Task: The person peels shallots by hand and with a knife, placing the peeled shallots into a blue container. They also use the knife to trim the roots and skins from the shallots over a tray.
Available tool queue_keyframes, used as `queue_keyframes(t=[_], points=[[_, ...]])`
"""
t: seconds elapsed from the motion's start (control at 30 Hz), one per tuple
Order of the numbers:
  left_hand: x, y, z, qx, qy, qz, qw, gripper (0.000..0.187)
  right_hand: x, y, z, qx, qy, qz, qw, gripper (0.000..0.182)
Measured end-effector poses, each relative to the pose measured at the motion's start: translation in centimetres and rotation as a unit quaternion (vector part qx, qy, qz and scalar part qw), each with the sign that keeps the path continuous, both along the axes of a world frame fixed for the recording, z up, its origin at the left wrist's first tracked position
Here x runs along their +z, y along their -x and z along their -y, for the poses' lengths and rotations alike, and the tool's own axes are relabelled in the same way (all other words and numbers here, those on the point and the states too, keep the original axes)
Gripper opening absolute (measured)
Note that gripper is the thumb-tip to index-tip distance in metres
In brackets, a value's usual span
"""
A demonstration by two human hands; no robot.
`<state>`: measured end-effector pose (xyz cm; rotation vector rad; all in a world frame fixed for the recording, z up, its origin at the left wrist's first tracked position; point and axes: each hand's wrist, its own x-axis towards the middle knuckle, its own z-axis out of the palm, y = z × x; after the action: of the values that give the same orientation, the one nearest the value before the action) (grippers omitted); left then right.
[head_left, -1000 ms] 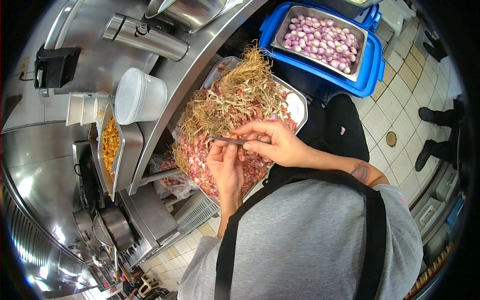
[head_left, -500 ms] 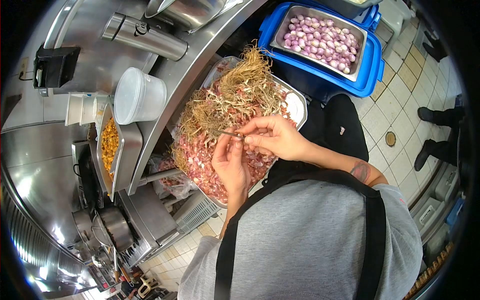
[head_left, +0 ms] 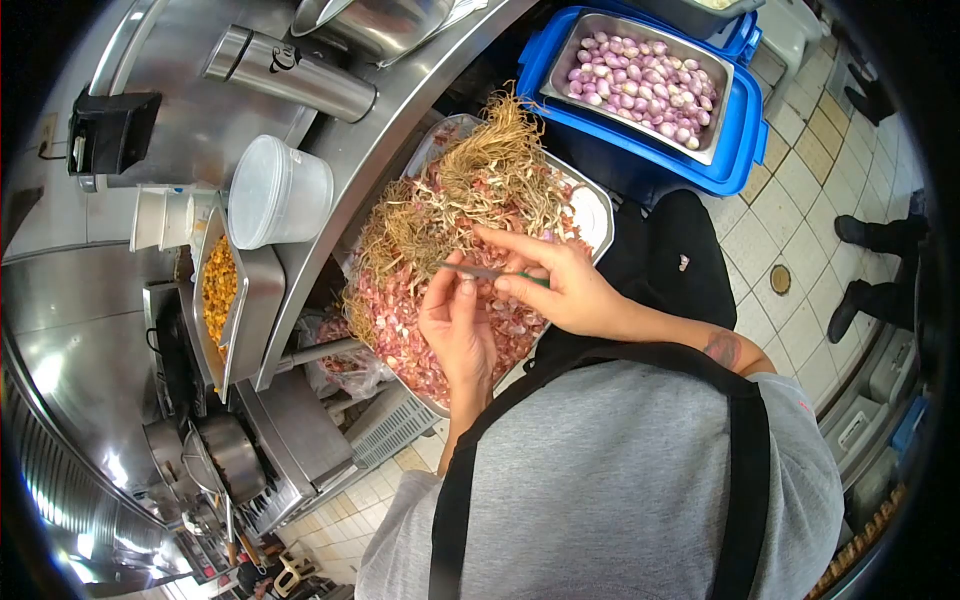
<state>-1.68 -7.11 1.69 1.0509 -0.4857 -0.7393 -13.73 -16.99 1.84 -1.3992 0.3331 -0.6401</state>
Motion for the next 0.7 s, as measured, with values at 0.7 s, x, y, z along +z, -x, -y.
queue_keyframes(t=[0.7], points=[[0.2,0.1,-0.8,0.025,0.003,0.072,0.997,0.034,0.2,0.1,0.3,0.097,-0.220,0.053,0.969,0.026]])
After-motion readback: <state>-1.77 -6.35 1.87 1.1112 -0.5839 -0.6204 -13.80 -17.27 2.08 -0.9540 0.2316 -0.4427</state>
